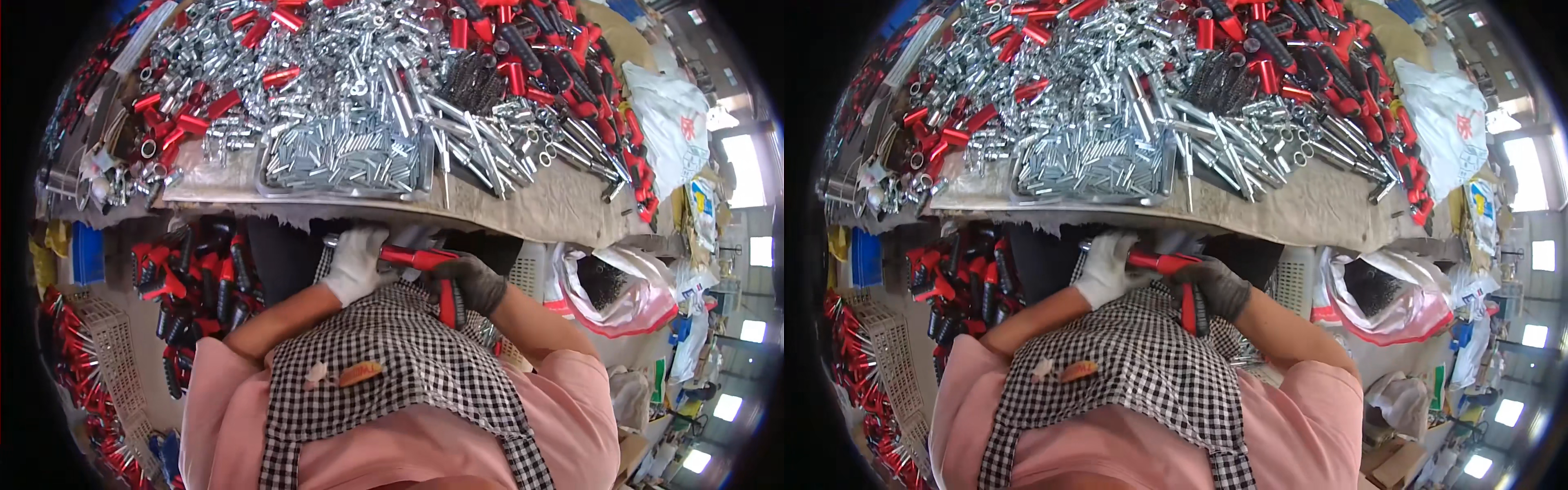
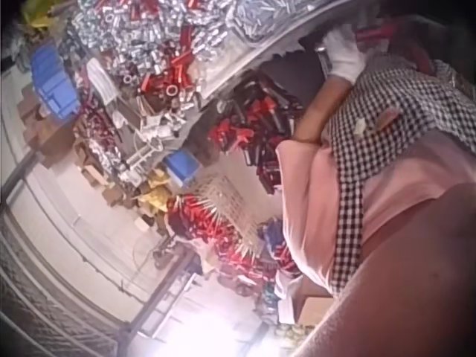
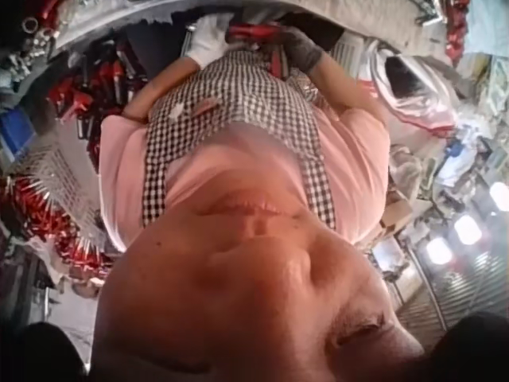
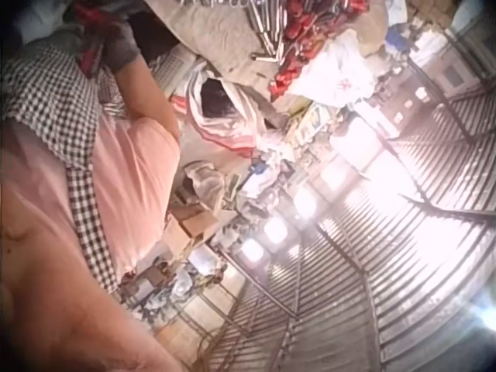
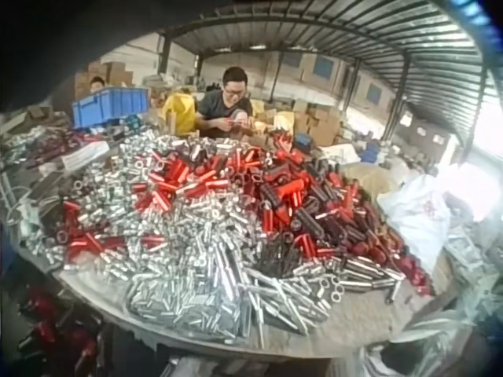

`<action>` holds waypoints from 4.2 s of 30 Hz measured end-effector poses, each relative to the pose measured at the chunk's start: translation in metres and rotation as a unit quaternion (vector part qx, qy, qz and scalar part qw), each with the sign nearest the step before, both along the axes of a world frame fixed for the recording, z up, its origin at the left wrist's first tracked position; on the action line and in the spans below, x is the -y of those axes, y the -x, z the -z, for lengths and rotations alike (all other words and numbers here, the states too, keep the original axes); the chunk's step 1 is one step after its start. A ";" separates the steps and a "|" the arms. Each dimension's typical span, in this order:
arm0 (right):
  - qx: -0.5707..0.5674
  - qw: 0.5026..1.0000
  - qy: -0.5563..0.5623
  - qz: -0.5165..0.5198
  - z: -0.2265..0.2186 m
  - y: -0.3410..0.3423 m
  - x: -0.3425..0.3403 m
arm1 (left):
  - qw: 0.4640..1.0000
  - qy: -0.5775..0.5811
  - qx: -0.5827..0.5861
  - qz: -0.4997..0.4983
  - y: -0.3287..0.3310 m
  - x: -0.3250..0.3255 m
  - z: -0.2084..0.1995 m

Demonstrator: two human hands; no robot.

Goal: Assembling metal rods into red plastic handles at a manual workstation.

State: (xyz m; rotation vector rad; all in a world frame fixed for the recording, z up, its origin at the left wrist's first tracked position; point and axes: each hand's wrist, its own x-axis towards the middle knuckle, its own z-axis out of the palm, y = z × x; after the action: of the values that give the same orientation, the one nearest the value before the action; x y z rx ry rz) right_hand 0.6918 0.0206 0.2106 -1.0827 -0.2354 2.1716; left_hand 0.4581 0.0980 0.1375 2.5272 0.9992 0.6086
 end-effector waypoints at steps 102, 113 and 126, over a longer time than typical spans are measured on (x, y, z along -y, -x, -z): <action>0.896 0.435 -0.084 0.009 -0.104 -0.288 -0.314 | 0.958 0.215 0.174 -0.078 -0.014 -0.030 -0.126; 0.247 0.817 -0.427 0.298 -0.139 -0.132 -0.105 | 0.992 0.079 0.057 -0.077 0.050 -0.030 -0.113; 0.306 0.869 -0.330 -0.205 -0.098 0.028 -0.020 | 0.996 0.026 -0.080 -0.037 0.079 0.001 -0.113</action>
State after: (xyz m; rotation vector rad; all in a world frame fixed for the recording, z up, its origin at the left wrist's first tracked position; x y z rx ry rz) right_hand 0.6634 0.0408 0.3082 -1.3318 -1.4933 1.7535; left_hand 0.3794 0.0973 0.2503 2.5356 1.1528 0.3988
